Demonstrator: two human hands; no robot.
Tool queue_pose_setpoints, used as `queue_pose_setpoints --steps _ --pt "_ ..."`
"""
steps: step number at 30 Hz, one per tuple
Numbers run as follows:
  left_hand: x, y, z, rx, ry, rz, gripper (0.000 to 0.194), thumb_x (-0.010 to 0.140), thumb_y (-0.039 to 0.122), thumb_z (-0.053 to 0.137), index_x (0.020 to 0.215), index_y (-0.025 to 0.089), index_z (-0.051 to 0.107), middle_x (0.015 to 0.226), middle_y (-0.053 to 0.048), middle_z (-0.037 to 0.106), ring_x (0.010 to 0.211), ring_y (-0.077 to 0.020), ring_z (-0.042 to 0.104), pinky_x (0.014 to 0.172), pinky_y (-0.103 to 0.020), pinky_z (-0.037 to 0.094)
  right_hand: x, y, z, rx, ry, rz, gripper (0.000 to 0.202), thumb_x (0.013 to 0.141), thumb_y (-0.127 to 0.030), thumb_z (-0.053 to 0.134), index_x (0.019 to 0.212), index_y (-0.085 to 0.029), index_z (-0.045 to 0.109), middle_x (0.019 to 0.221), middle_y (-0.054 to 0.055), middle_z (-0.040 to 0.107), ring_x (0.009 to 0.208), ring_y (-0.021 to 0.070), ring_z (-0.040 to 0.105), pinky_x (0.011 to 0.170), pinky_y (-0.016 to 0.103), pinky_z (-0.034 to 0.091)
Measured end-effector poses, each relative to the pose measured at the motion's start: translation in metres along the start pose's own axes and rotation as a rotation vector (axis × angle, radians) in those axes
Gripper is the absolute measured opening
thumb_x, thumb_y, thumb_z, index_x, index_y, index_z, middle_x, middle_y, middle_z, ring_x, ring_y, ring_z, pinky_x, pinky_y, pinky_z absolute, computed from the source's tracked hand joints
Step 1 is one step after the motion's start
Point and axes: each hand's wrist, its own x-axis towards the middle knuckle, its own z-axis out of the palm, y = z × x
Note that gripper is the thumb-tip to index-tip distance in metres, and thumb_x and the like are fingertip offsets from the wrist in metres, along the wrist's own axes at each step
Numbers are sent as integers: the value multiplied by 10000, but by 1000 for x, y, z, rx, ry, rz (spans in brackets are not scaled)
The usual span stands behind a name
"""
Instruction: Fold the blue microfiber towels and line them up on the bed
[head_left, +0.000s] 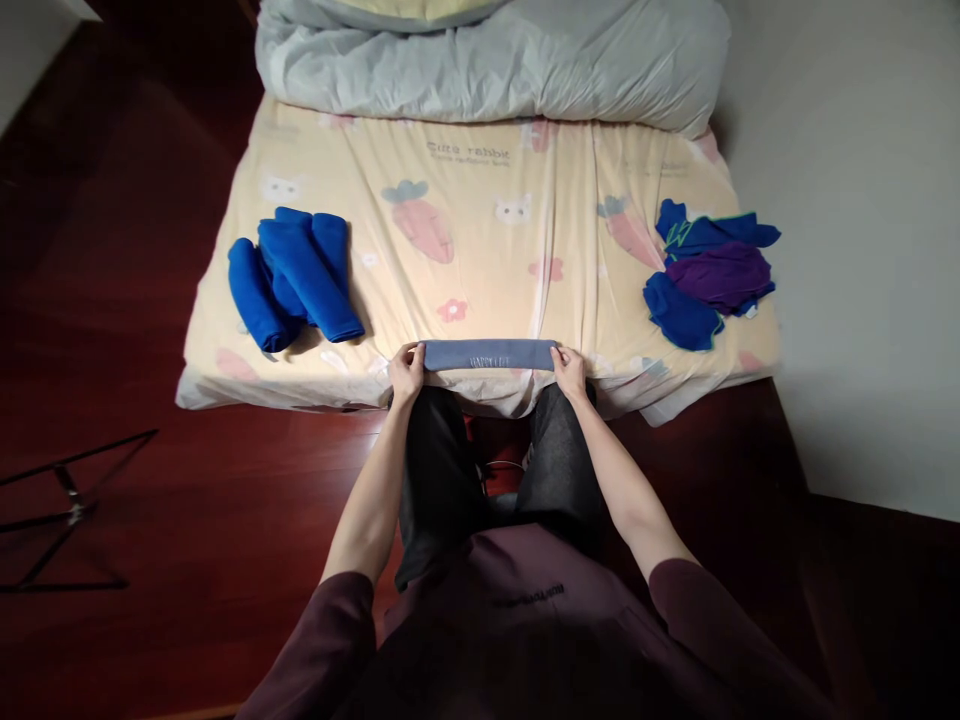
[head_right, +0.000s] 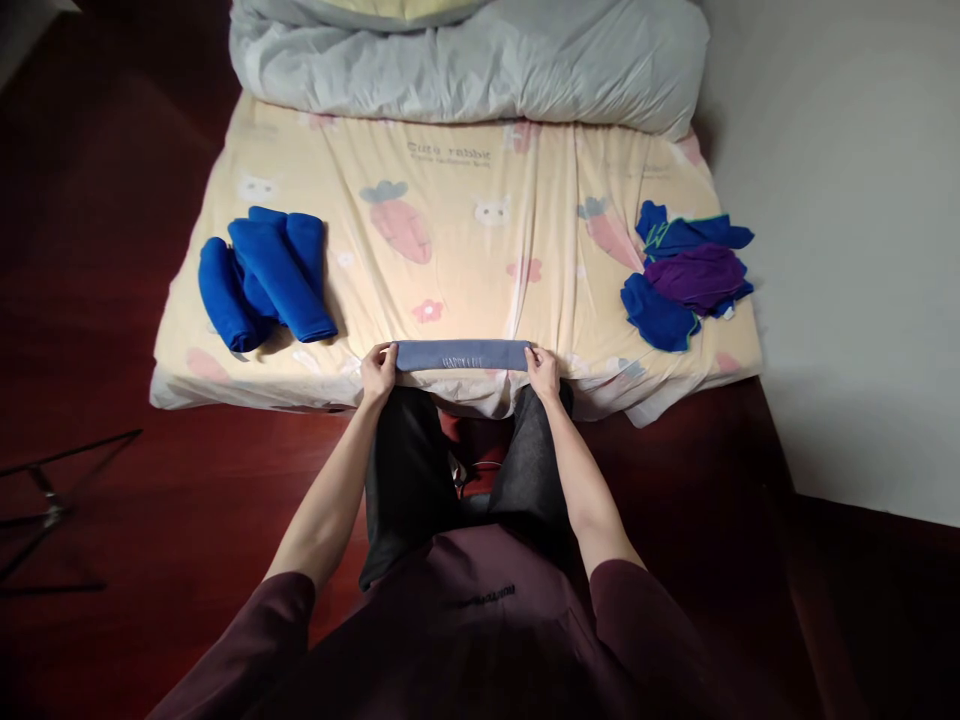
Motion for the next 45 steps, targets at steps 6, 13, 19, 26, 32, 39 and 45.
queue_pose_setpoints --steps 6,13,19,26,32,39,45 --pt "16 2 4 85 16 -77 426 927 554 604 1032 174 765 877 -100 775 876 -267 733 783 -319 528 5 -1 3 -61 -3 31 578 951 -723 462 754 -207 635 769 102 726 740 230 696 689 308 534" --pt "29 5 5 218 12 -118 354 912 551 649 938 208 734 856 -121 779 937 -329 743 837 -384 529 17 9 6 -204 -27 40 602 972 -688 478 566 -242 476 564 19 559 572 171 548 608 287 426" --pt "22 30 5 294 -18 -119 298 949 515 591 894 235 678 901 -184 778 1025 -378 730 921 -508 524 35 -5 0 -381 -138 156 500 971 -510 600 546 -247 576 530 47 613 640 230 655 627 291 433" --pt "-24 67 4 329 45 320 442 1008 439 467 1323 197 660 1525 -251 552 1505 -414 428 1219 -655 308 35 -58 -2 -489 -34 -1 122 927 -220 633 874 -200 742 1069 185 758 1125 334 678 1007 470 506" --pt "-57 56 30 503 -226 622 702 1010 451 450 1659 199 355 1721 -130 313 1621 -332 235 1332 -549 174 7 -80 31 -466 -186 -430 405 1056 -339 446 1402 -258 641 1504 134 606 1417 330 522 1223 580 344" --pt "-30 34 27 613 -334 654 789 1004 506 477 1686 169 268 1744 -113 255 1629 -308 212 1335 -499 169 6 -54 31 -668 -349 -369 563 1092 -456 328 1583 -231 486 1670 101 435 1573 288 334 1311 558 168" --pt "-14 21 25 542 -381 687 837 994 602 501 1692 215 248 1746 -96 263 1630 -293 212 1337 -478 135 10 -46 36 -696 -351 -376 589 1096 -485 289 1606 -243 455 1713 68 363 1598 272 271 1316 528 124"
